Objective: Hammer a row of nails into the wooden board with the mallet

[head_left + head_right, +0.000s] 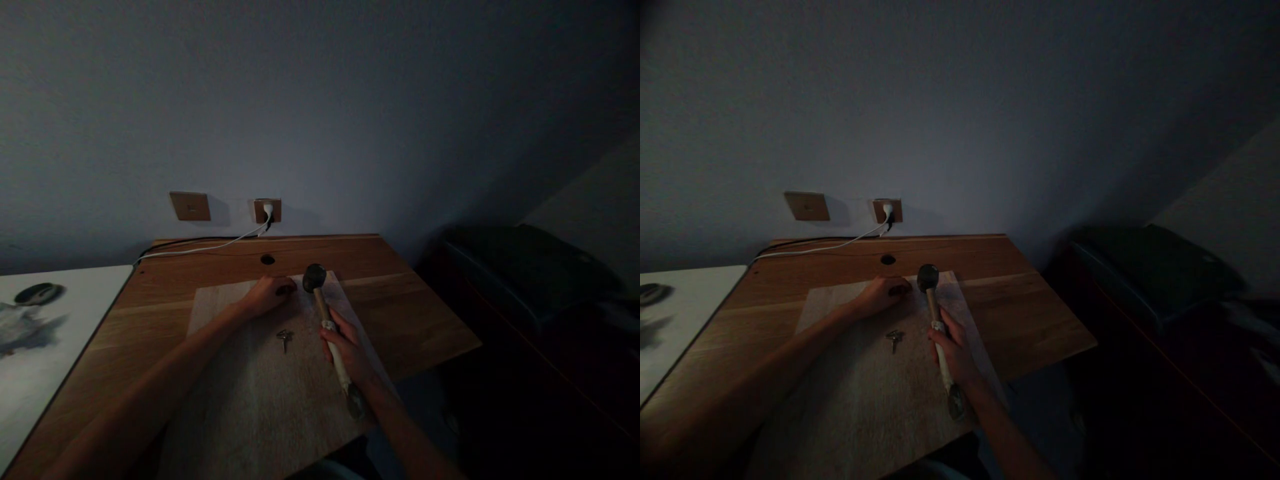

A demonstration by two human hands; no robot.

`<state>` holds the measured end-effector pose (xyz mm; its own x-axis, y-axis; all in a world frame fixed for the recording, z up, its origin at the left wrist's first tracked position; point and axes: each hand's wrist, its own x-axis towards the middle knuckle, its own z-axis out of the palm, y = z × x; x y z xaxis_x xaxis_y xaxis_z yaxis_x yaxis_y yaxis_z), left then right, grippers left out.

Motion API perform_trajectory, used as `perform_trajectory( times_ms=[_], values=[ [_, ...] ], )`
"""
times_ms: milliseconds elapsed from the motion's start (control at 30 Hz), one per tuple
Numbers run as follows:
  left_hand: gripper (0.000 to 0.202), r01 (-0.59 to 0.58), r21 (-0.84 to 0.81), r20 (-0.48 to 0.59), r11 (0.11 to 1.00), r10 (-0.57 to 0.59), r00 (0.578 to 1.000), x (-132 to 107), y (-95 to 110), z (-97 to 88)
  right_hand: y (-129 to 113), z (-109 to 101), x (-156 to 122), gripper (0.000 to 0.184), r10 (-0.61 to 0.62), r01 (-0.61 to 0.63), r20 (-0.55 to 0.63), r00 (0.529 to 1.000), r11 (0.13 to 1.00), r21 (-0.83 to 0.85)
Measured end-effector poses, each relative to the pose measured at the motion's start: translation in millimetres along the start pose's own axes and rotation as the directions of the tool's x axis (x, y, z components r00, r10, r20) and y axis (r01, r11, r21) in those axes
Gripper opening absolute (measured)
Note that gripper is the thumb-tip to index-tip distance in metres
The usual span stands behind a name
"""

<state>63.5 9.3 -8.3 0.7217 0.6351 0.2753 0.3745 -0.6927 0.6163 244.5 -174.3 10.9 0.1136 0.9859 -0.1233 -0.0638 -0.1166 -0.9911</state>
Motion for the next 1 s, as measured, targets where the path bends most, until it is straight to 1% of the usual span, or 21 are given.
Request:
perform_trajectory(
  times_ms=[67,200,300,433,533,633,767,867,1000],
  values=[
    [0.031,0.017,-0.005,-0.011,1.0,-0.017,1.0,-0.1,-0.5,-0.3,0.4,0.0,-0.3,0.054,0.004,-0.004,-0.014,1.0,1.0,-0.021],
    [0.031,0.087,-0.022,-0.037,0.996,-0.088,0.995,0.3,2.1,-5.6,-0.4,0.1,-1.0,0.054,0.002,-0.003,-0.038,0.999,1.0,-0.031],
    [0.029,0.108,-0.034,-0.041,0.994,-0.109,0.993,0.7,4.9,-9.2,-0.5,-0.4,-1.3,0.052,0.004,-0.004,-0.029,1.0,1.0,-0.003],
    [0.024,0.116,-0.035,-0.053,0.993,-0.117,0.992,0.4,5.2,-9.2,1.6,-1.3,-1.7,0.056,0.017,-0.016,-0.029,0.999,0.999,0.045],
    [0.02,0.114,-0.029,-0.045,0.993,-0.115,0.992,-0.1,3.1,-7.0,2.9,-1.9,-1.9,0.057,0.029,-0.027,-0.042,0.999,0.998,0.049],
    [0.02,0.106,-0.013,-0.021,0.994,-0.107,0.994,-0.1,0.9,-4.4,3.5,-2.4,-1.6,0.056,0.024,-0.022,-0.028,0.999,0.999,0.049],
    [0.022,0.063,-0.005,0.0,0.998,-0.063,0.998,0.3,-0.3,-2.4,3.6,-3.1,-1.6,0.054,0.022,-0.021,-0.019,1.0,0.999,0.042],
    [0.021,0.035,-0.003,-0.004,0.999,-0.035,0.999,0.1,-0.3,-1.8,3.0,-3.2,-2.1,0.053,0.022,-0.021,-0.022,1.0,0.999,0.036],
    [0.025,0.006,0.036,0.018,0.999,-0.007,1.0,-0.1,-0.9,0.0,-0.1,-1.9,-2.3,0.05,0.015,-0.014,-0.025,1.0,0.999,0.033]
  ],
)
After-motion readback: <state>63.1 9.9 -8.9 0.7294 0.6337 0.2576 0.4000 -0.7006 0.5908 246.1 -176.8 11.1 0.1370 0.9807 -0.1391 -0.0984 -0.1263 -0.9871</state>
